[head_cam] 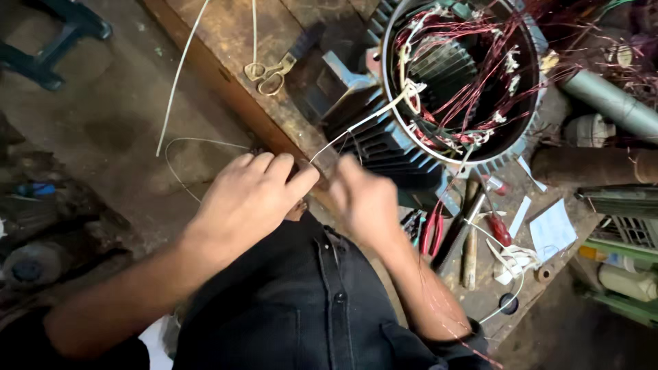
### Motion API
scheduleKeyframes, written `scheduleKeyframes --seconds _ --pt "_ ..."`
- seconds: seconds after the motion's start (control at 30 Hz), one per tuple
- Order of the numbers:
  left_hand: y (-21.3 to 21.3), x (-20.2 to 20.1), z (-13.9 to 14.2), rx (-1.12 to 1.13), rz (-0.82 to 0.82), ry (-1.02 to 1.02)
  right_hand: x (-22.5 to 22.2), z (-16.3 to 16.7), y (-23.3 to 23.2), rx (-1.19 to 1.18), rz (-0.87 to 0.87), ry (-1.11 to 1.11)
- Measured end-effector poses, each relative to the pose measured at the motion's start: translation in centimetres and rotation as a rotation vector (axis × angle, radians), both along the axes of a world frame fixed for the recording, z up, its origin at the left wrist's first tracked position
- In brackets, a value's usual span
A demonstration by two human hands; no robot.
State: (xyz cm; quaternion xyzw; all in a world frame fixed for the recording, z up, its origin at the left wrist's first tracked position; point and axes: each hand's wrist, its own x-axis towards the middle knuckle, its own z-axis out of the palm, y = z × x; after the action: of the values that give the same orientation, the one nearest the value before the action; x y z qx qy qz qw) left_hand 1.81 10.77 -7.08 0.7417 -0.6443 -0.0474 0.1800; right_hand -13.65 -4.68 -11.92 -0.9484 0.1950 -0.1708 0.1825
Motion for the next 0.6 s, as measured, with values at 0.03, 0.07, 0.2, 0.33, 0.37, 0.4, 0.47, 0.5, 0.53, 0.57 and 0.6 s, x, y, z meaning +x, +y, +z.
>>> scheduleKeyframes --seconds 0.03,0.07,0.2,0.33,0.37,0.4,0.47,0.5,0.53,0.57,0.6 --pt "-0.1 -0.1 -0.3 -0.018 0.0 -0.02 0.1 0.1 0.1 -0.03 -0.107 0.017" --pt "-0.2 -0.3 -0.6 -0.03 0.006 -0.037 0.3 0.1 0.3 -0.052 -0.208 0.037" --pt "-1.5 -0.4 -1.5 0.007 0.086 -0.015 0.2 0.8 0.6 0.105 0.06 0.058" --pt "-2.8 0.3 -1.8 0.278 0.329 1.064 -1.1 3.0 -0.6 0.217 -0.117 0.003" --pt "-2.5 0.5 -1.7 0.183 0.306 1.037 -1.5 3.6 -0.7 0.263 -0.213 -0.013" --pt "-1.9 0.8 -1.4 0.09 0.278 1.008 -1.6 4.3 -0.8 0.188 -0.242 -0.014" --pt "-0.9 1.1 -0.7 -0.103 0.218 0.946 -1.6 5.1 -0.6 0.028 -0.299 -0.018" --pt "-0.4 1.1 -0.3 -0.197 0.193 0.915 -1.2 5.1 -0.2 -0.035 -0.194 -0.036" --pt "0.0 1.1 0.1 -0.183 0.134 0.61 -0.6 4.8 0.4 -0.093 -0.094 -0.052" --pt "0.3 1.2 0.5 -0.167 0.069 0.306 -0.1 4.5 0.6 -0.153 0.003 -0.069" --pt "0.4 1.2 0.8 -0.154 0.004 -0.003 0.5 4.0 0.9 -0.149 -0.03 -0.036"
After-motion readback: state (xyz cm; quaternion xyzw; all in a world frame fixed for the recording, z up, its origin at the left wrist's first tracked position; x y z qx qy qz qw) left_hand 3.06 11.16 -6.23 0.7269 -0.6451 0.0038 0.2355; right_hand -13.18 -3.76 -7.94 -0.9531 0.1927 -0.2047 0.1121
